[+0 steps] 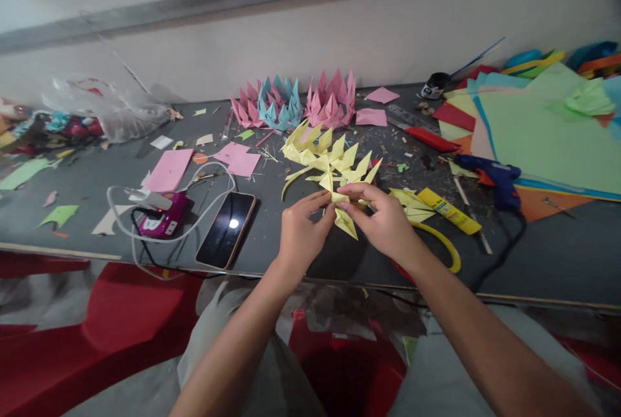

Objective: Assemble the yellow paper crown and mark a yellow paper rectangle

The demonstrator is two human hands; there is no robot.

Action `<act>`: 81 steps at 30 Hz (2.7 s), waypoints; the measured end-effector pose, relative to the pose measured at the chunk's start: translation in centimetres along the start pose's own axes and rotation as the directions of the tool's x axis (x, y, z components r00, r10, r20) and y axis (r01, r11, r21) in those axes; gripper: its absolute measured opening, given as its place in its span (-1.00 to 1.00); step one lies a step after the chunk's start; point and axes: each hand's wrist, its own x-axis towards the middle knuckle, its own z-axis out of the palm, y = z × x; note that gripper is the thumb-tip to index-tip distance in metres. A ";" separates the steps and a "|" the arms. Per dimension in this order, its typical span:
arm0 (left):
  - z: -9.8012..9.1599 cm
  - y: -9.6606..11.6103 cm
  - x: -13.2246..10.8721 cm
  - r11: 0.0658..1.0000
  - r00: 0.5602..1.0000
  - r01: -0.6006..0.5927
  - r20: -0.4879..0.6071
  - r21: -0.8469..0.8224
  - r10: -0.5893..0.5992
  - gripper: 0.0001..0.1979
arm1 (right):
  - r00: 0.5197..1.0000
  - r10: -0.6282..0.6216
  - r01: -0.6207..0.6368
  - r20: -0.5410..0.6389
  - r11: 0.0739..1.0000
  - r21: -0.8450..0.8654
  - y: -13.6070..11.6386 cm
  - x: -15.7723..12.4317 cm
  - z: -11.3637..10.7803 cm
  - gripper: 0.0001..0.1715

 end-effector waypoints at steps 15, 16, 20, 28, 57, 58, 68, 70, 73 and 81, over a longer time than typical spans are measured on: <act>0.5 -0.3 0.6 0.819 0.940 0.329 0.075 -0.471 -0.334 -0.80 | 0.998 -0.048 0.050 0.028 0.996 -0.072 0.0 -0.1 -0.2 -0.82; 0.5 -0.3 0.5 0.825 0.941 0.325 0.069 -0.461 -0.332 -0.80 | 0.998 -0.056 0.059 0.035 0.994 -0.088 0.0 -0.1 -0.3 -0.82; 0.9 -0.1 0.4 0.869 0.938 0.329 0.019 -0.369 -0.347 -0.71 | 0.995 -0.080 0.089 0.061 0.984 -0.155 0.1 -0.1 -0.3 -0.82; 1.3 -0.3 0.4 0.903 0.939 0.319 -0.033 -0.287 -0.343 -0.72 | 0.993 -0.108 0.113 0.035 0.978 -0.178 0.5 -0.2 0.0 -0.81; 1.6 -0.7 0.9 0.791 0.897 0.428 0.102 -0.436 -0.430 -0.82 | 0.992 -0.090 0.115 0.085 0.926 -0.359 0.6 -0.4 0.4 -0.82; 1.7 -0.7 0.9 0.786 0.893 0.437 0.108 -0.439 -0.436 -0.82 | 0.994 -0.073 0.096 0.079 0.935 -0.341 0.6 -0.4 0.4 -0.82; 1.5 -0.7 1.0 0.737 0.882 0.460 0.162 -0.494 -0.442 -0.84 | 0.999 0.029 -0.023 0.029 0.983 -0.181 0.3 -0.3 0.1 -0.83; 1.5 -0.6 0.9 0.735 0.883 0.459 0.164 -0.499 -0.440 -0.85 | 0.999 0.038 -0.035 0.020 0.987 -0.157 0.3 -0.3 0.2 -0.83; 1.5 -0.4 1.0 0.735 0.888 0.451 0.171 -0.506 -0.426 -0.86 | 0.999 0.044 -0.043 0.004 0.990 -0.134 0.2 -0.2 0.1 -0.84; 1.5 -0.1 1.1 0.693 0.879 0.462 0.186 -0.553 -0.438 -0.86 | 0.998 0.068 -0.068 -0.004 0.994 -0.088 0.1 -0.1 -0.1 -0.86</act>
